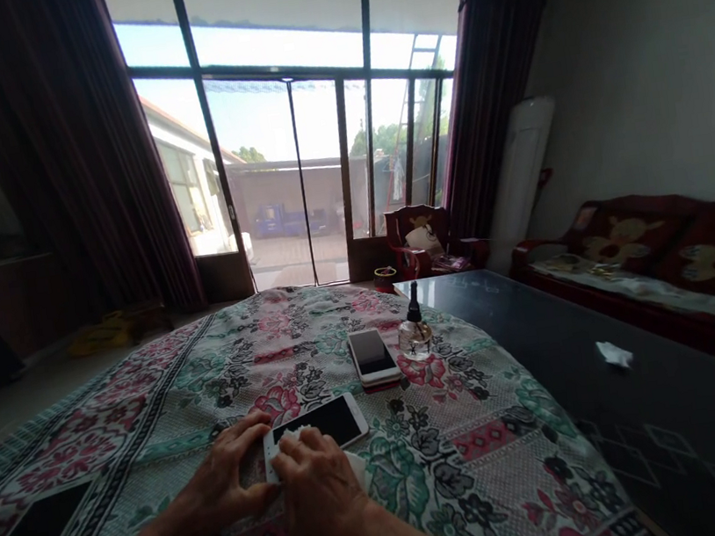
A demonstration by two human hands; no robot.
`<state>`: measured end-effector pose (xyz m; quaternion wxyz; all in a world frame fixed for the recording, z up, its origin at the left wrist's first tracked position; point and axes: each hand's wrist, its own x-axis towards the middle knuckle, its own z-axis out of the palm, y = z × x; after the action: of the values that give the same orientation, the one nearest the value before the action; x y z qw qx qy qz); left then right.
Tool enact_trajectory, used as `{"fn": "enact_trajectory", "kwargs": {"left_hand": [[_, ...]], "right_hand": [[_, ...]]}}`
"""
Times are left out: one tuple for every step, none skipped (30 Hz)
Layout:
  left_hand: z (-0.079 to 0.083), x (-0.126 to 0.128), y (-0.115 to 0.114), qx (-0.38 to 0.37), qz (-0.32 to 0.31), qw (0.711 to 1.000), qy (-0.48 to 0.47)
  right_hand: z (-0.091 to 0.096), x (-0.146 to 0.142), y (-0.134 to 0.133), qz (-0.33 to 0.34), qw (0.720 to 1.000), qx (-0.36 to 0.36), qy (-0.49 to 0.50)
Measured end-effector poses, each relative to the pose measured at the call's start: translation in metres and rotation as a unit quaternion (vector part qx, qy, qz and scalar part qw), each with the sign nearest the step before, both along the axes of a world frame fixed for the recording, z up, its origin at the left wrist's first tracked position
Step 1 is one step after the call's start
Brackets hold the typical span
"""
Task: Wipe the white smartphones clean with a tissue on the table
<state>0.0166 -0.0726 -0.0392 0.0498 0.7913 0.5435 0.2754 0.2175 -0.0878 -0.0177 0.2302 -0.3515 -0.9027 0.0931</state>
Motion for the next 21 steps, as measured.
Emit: {"fn": "enact_trajectory", "kwargs": {"left_hand": [[-0.001, -0.001, 0.000, 0.004, -0.002, 1.000, -0.003], [-0.002, -0.002, 0.001, 0.008, -0.003, 1.000, -0.005], [-0.002, -0.002, 0.001, 0.010, -0.004, 1.000, -0.006], [-0.002, -0.003, 0.001, 0.010, -0.006, 1.000, -0.005], [-0.001, -0.003, 0.000, 0.007, -0.009, 1.000, -0.003], [0.001, -0.003, 0.000, 0.001, -0.011, 1.000, 0.000], [0.003, -0.002, 0.000, -0.006, -0.011, 1.000, 0.005], [0.005, -0.001, -0.001, -0.015, -0.011, 1.000, 0.009], [0.007, -0.001, -0.001, -0.025, -0.009, 1.000, 0.012], [0.008, 0.000, -0.002, -0.033, -0.006, 0.999, 0.015], [0.009, 0.001, -0.002, -0.039, -0.004, 0.999, 0.017], [0.009, 0.001, -0.002, -0.042, -0.002, 0.999, 0.018], [0.009, 0.001, -0.001, -0.043, -0.002, 0.999, 0.019], [0.008, 0.001, -0.001, -0.042, -0.004, 0.999, 0.021], [0.006, 0.001, 0.000, -0.041, -0.006, 0.999, 0.023], [0.005, 0.001, 0.000, -0.039, -0.008, 0.999, 0.024], [0.003, 0.000, 0.001, -0.036, -0.010, 0.999, 0.025], [0.001, -0.001, 0.001, -0.030, -0.011, 0.999, 0.024], [0.000, -0.001, 0.001, -0.023, -0.012, 0.999, 0.021], [-0.001, -0.002, 0.001, -0.016, -0.013, 1.000, 0.017], [-0.001, -0.002, 0.002, -0.010, -0.014, 1.000, 0.014]], "right_hand": [[0.001, 0.004, 0.003, -0.006, 1.000, 0.000, 0.006], [0.003, 0.008, 0.007, -0.019, 1.000, 0.000, 0.010], [0.005, 0.014, 0.012, -0.039, 0.999, 0.000, 0.012], [0.008, 0.020, 0.018, -0.065, 0.998, 0.000, 0.012], [0.010, 0.026, 0.024, -0.093, 0.996, -0.001, 0.009], [0.012, 0.032, 0.030, -0.123, 0.992, -0.003, 0.004], [0.013, 0.036, 0.035, -0.147, 0.989, -0.005, -0.002], [0.014, 0.039, 0.039, -0.166, 0.986, -0.006, -0.008], [0.014, 0.040, 0.041, -0.179, 0.984, -0.006, -0.014], [0.013, 0.040, 0.042, -0.184, 0.983, -0.004, -0.019], [0.012, 0.038, 0.041, -0.183, 0.983, -0.001, -0.024], [0.011, 0.035, 0.038, -0.175, 0.984, 0.003, -0.027], [0.010, 0.030, 0.035, -0.159, 0.987, 0.006, -0.029], [0.009, 0.025, 0.030, -0.137, 0.990, 0.008, -0.030], [0.009, 0.020, 0.025, -0.110, 0.994, 0.009, -0.028], [0.008, 0.015, 0.019, -0.081, 0.996, 0.008, -0.025], [0.008, 0.011, 0.014, -0.053, 0.998, 0.007, -0.021], [0.008, 0.007, 0.009, -0.026, 1.000, 0.006, -0.016], [0.008, 0.005, 0.006, -0.004, 1.000, 0.005, -0.010], [0.008, 0.004, 0.004, 0.014, 1.000, 0.005, -0.002], [0.008, 0.004, 0.003, 0.025, 1.000, 0.003, 0.007]]}}
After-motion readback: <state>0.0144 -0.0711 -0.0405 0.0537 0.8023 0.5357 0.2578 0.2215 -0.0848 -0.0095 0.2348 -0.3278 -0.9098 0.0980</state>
